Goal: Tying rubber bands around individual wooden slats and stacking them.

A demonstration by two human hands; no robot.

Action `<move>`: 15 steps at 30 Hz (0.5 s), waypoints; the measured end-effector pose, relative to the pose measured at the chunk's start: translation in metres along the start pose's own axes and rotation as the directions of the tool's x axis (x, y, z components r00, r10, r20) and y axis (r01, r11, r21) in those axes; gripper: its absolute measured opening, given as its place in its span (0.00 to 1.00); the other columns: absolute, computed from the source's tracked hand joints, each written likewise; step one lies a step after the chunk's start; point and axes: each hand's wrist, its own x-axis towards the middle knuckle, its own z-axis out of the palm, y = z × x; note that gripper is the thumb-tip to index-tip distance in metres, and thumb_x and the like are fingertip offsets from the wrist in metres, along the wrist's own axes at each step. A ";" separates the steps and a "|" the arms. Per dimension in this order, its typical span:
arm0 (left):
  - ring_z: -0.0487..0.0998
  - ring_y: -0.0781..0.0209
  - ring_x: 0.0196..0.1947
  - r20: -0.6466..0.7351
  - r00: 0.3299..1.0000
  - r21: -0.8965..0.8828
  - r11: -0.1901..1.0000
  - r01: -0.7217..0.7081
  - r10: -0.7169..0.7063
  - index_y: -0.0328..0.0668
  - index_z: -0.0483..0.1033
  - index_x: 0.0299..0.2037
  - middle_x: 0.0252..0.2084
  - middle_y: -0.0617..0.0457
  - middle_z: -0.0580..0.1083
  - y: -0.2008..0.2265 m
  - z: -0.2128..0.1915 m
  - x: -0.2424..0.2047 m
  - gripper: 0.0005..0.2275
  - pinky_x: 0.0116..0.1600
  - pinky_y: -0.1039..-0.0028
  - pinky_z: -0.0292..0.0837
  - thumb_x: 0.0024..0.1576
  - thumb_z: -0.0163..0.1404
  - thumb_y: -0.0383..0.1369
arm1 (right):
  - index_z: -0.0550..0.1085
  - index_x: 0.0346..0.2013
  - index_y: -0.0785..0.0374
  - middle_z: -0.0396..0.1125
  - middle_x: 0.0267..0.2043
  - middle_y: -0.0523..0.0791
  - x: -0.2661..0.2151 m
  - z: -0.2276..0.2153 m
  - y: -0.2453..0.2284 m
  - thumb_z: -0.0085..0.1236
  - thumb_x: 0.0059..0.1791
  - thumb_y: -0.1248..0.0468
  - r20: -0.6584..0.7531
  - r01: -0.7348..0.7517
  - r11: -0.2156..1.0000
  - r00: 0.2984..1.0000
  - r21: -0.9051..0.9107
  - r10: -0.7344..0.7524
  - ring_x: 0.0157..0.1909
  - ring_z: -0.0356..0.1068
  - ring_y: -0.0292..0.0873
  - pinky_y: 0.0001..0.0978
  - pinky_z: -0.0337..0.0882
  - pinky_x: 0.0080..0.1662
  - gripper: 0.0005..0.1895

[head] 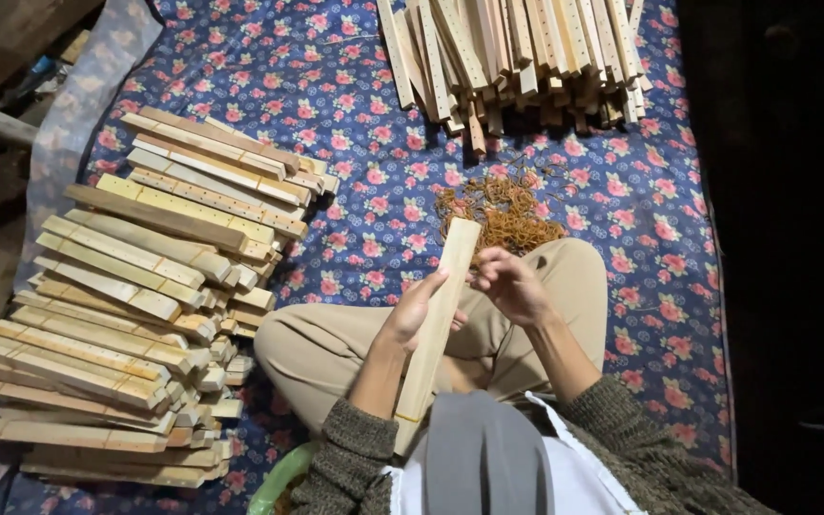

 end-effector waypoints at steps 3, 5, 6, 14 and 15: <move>0.82 0.51 0.23 0.020 0.991 0.035 0.991 -0.132 0.132 0.33 0.66 0.51 0.46 0.31 0.78 -0.006 0.002 -0.009 0.21 0.26 0.64 0.81 0.62 0.46 0.46 | 0.68 0.62 0.62 0.71 0.40 0.50 0.009 -0.012 0.005 0.54 0.50 0.68 -0.087 0.023 0.972 0.995 -0.234 -0.045 0.27 0.75 0.41 0.17 0.65 0.26 0.24; 0.82 0.52 0.22 0.043 0.980 0.132 0.971 -0.200 0.196 0.34 0.66 0.50 0.43 0.32 0.78 -0.025 -0.022 0.012 0.18 0.25 0.66 0.80 0.64 0.44 0.44 | 0.68 0.63 0.60 0.72 0.43 0.51 0.009 -0.017 -0.015 0.56 0.49 0.66 -0.053 0.079 0.931 0.993 -0.357 -0.105 0.24 0.73 0.38 0.17 0.66 0.24 0.26; 0.81 0.53 0.21 0.072 0.963 0.225 0.936 -0.270 0.260 0.36 0.66 0.50 0.40 0.33 0.78 -0.033 -0.035 0.023 0.15 0.23 0.67 0.79 0.66 0.42 0.42 | 0.68 0.65 0.58 0.72 0.46 0.51 0.011 -0.019 -0.026 0.59 0.49 0.64 -0.008 0.137 0.871 0.987 -0.472 -0.160 0.21 0.70 0.34 0.17 0.67 0.22 0.28; 0.81 0.46 0.36 0.133 0.950 0.808 0.524 -0.270 0.284 0.55 0.76 0.53 0.33 0.42 0.79 0.002 0.018 -0.034 0.15 0.45 0.59 0.74 0.60 0.48 0.47 | 0.78 0.40 0.66 0.73 0.30 0.50 -0.001 0.042 -0.095 0.62 0.40 0.67 0.314 0.218 0.476 0.940 -0.852 0.130 0.21 0.71 0.38 0.26 0.70 0.24 0.14; 0.81 0.45 0.42 0.111 0.940 0.792 0.543 -0.280 0.323 0.56 0.75 0.54 0.40 0.42 0.79 0.003 0.018 -0.037 0.15 0.51 0.58 0.73 0.60 0.49 0.45 | 0.78 0.31 0.66 0.73 0.22 0.47 -0.001 0.042 -0.094 0.58 0.42 0.66 0.303 0.172 0.499 0.933 -0.849 0.194 0.16 0.70 0.37 0.26 0.68 0.22 0.07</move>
